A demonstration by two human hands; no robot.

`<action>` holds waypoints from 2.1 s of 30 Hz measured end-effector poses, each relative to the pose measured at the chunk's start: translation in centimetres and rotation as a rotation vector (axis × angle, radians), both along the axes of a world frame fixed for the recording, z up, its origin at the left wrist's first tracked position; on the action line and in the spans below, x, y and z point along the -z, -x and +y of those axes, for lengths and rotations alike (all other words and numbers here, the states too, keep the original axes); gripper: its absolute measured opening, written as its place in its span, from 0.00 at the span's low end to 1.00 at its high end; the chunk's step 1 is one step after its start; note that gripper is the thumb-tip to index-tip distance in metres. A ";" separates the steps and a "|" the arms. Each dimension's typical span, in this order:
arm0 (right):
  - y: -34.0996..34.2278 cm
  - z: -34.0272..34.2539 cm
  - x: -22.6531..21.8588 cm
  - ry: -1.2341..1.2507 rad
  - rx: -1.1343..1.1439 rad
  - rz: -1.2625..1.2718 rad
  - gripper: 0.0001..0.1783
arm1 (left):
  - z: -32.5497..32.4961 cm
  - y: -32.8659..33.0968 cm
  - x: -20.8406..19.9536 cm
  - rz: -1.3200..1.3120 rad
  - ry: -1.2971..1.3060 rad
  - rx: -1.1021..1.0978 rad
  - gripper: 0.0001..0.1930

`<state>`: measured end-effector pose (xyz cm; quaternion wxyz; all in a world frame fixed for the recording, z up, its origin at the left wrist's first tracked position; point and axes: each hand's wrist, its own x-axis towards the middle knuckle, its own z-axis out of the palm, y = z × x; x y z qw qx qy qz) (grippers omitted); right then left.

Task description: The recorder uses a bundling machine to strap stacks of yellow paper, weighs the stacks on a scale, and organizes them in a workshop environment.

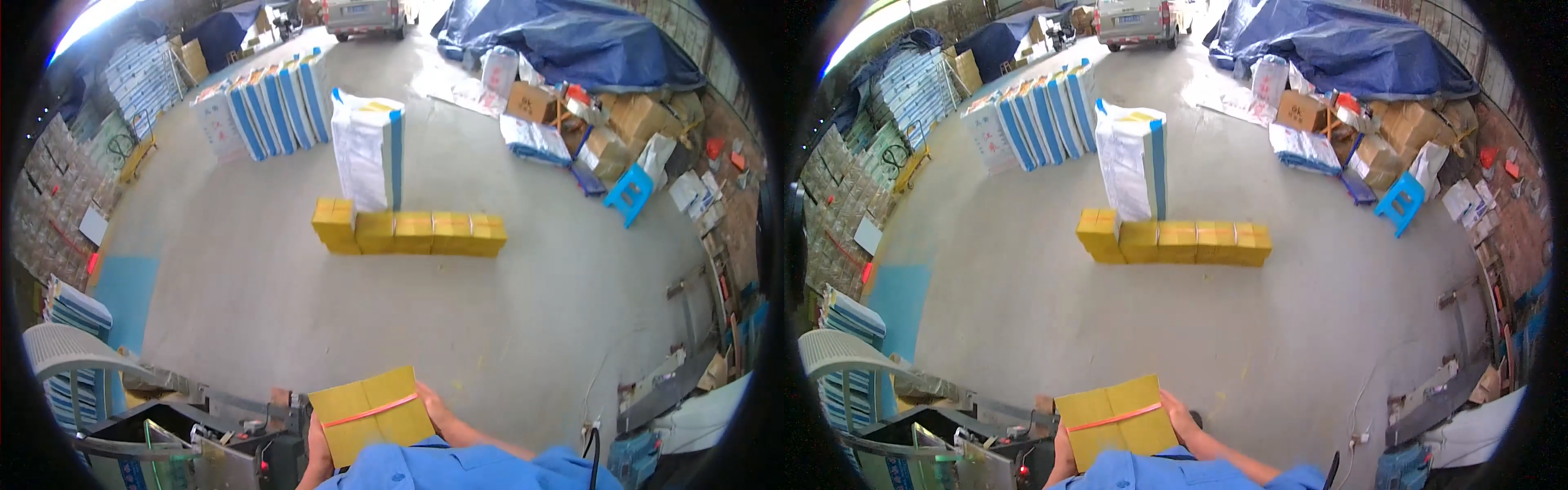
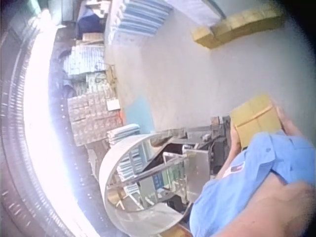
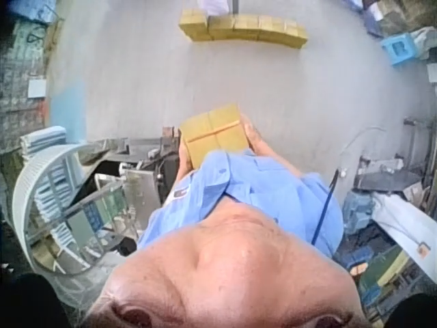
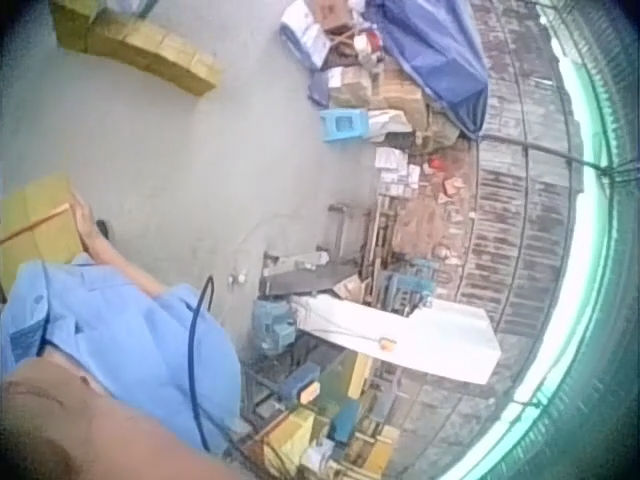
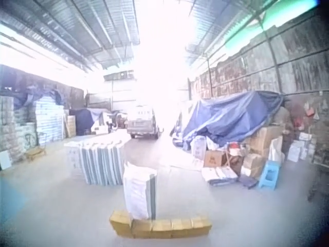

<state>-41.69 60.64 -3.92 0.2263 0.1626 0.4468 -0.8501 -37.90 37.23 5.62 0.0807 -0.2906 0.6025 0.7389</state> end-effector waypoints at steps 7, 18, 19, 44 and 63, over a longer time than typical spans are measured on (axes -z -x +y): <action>9.7 4.5 2.6 -0.542 -0.077 0.341 0.23 | 3.8 12.1 1.2 -0.005 -0.142 0.022 0.22; 35.4 5.3 5.9 0.004 0.147 -0.038 0.33 | 3.0 44.5 8.2 -0.116 -0.152 0.269 0.29; 38.1 4.4 5.7 0.020 0.137 -0.061 0.33 | 2.8 47.3 8.9 -0.156 -0.088 0.301 0.29; 83.5 3.6 39.6 -0.039 0.349 -0.441 0.30 | 4.9 92.5 43.2 -0.255 0.063 0.395 0.39; 85.0 4.9 44.4 -0.605 0.037 -0.628 0.27 | 7.9 87.9 44.3 -0.179 0.686 0.365 0.46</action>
